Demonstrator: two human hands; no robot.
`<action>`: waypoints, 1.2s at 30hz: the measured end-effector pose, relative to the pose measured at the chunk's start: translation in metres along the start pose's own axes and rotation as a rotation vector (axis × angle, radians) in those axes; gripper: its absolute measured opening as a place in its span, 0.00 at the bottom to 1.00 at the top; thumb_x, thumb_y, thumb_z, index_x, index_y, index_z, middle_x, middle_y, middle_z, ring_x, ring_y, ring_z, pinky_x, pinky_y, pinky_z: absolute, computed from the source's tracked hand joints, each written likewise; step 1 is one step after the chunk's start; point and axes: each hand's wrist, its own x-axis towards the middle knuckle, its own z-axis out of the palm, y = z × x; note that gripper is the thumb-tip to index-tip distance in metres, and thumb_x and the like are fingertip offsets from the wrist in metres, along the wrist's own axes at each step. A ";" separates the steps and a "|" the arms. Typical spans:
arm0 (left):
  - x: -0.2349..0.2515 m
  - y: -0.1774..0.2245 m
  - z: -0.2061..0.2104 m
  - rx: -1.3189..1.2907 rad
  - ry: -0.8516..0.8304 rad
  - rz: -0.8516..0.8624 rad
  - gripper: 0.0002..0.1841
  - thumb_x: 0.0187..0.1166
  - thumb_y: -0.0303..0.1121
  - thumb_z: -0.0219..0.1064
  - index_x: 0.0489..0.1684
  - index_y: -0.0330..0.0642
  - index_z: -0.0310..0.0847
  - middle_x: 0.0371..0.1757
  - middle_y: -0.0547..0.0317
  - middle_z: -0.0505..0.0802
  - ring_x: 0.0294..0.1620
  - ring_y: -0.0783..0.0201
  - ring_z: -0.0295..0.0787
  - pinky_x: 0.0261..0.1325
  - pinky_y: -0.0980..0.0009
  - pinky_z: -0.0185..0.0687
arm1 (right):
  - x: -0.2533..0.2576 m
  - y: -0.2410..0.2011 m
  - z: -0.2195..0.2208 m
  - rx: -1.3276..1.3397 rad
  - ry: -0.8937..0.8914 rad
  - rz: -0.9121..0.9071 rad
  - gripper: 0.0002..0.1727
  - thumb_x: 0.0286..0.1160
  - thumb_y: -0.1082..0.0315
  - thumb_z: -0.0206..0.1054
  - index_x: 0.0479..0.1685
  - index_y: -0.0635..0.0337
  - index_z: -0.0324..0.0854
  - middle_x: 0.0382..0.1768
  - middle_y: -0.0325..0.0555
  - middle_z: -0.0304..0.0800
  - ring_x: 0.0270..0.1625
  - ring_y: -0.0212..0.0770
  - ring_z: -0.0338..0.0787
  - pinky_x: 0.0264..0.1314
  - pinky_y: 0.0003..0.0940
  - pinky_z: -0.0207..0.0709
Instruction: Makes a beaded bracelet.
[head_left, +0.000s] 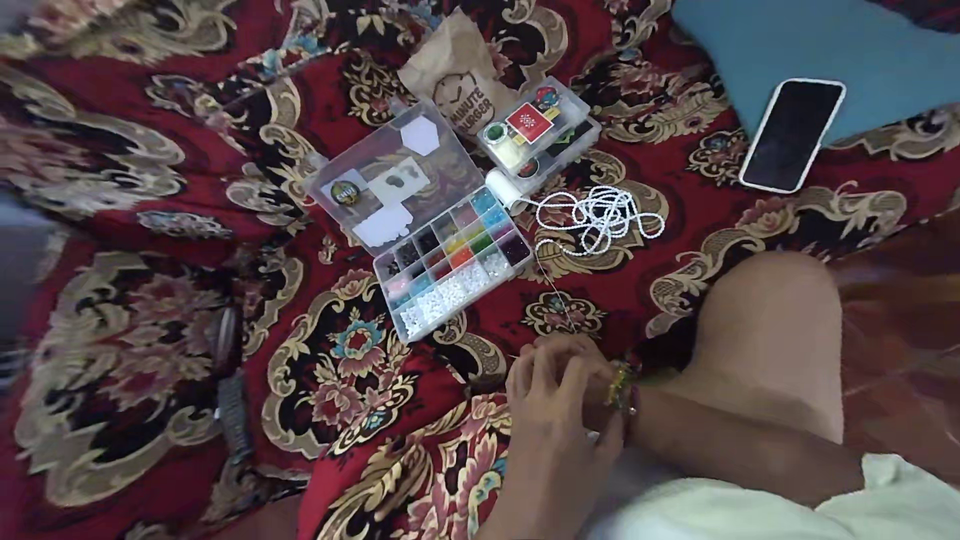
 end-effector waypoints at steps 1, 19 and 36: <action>0.001 0.001 0.001 0.000 -0.001 0.000 0.20 0.57 0.45 0.78 0.48 0.54 0.88 0.60 0.53 0.90 0.65 0.47 0.82 0.66 0.44 0.74 | 0.000 0.004 -0.002 -0.008 -0.006 -0.030 0.17 0.87 0.80 0.52 0.65 0.83 0.78 0.65 0.68 0.84 0.68 0.48 0.82 0.75 0.32 0.69; 0.004 0.012 -0.003 0.232 -0.014 0.111 0.05 0.73 0.43 0.72 0.33 0.62 0.95 0.55 0.62 0.93 0.60 0.53 0.86 0.69 0.45 0.72 | 0.068 0.061 0.015 -0.460 0.018 -0.331 0.18 0.87 0.70 0.55 0.55 0.80 0.83 0.52 0.73 0.89 0.60 0.67 0.89 0.62 0.61 0.77; 0.006 0.015 0.012 0.209 0.011 0.121 0.04 0.67 0.38 0.74 0.33 0.52 0.92 0.33 0.66 0.94 0.36 0.62 0.89 0.44 0.60 0.76 | 0.060 0.036 0.005 -0.678 0.046 -0.230 0.16 0.85 0.75 0.52 0.51 0.78 0.84 0.50 0.72 0.90 0.60 0.69 0.90 0.56 0.64 0.79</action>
